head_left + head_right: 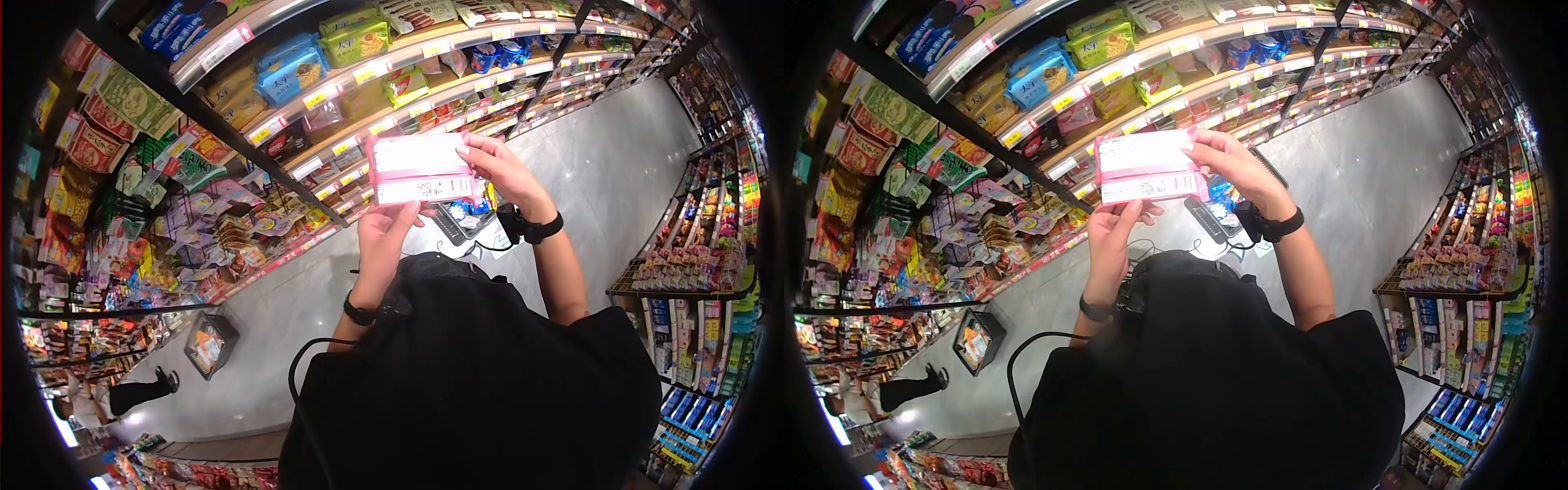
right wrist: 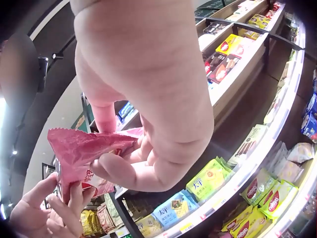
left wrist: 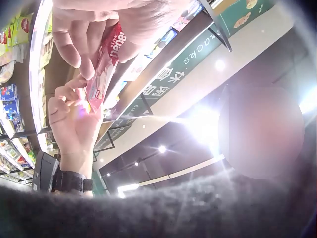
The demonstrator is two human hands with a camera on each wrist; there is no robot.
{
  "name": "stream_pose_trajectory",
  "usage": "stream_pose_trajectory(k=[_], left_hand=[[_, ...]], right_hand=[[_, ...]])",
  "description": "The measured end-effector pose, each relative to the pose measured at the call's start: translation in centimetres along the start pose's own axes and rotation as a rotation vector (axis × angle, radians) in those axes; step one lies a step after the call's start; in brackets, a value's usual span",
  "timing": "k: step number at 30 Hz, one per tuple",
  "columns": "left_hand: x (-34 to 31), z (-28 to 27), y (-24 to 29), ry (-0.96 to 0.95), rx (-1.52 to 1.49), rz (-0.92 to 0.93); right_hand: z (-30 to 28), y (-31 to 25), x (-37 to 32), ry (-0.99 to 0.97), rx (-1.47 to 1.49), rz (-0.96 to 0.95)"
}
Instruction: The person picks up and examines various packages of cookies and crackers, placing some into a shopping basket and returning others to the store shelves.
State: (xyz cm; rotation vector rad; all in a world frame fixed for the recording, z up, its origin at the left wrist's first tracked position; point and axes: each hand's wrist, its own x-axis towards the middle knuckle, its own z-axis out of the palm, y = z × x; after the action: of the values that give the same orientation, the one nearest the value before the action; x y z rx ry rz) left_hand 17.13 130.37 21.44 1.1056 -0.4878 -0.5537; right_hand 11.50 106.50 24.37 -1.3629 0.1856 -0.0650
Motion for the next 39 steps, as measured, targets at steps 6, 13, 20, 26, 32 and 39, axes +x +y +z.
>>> stream_pose_trajectory(k=[6, 13, 20, 26, 32, 39], left_hand=[[-0.4, 0.1, -0.1, 0.004, 0.003, -0.011], [-0.7, -1.4, -0.8, 0.046, 0.055, -0.024], [0.9, -2.6, -0.2, -0.052, -0.723, -0.312], [2.0, -3.5, -3.4, -0.133, -1.013, -0.438], [3.8, -3.5, -4.1, -0.214, -0.795, -0.594], [2.3, -2.2, -1.4, 0.141, -0.181, -0.466]], right_hand=[[-0.3, 0.6, -0.3, 0.012, -0.055, -0.011], [1.0, 1.3, -0.3, 0.024, -0.077, -0.05], [1.2, 0.8, 0.9, -0.295, -0.061, -0.236], [1.5, -1.0, 4.3, -0.301, -0.674, -0.548], [-0.9, 0.7, 9.6, -0.48, -0.32, -0.162], [-3.5, 5.3, 16.7, -0.53, -0.55, -0.149]])
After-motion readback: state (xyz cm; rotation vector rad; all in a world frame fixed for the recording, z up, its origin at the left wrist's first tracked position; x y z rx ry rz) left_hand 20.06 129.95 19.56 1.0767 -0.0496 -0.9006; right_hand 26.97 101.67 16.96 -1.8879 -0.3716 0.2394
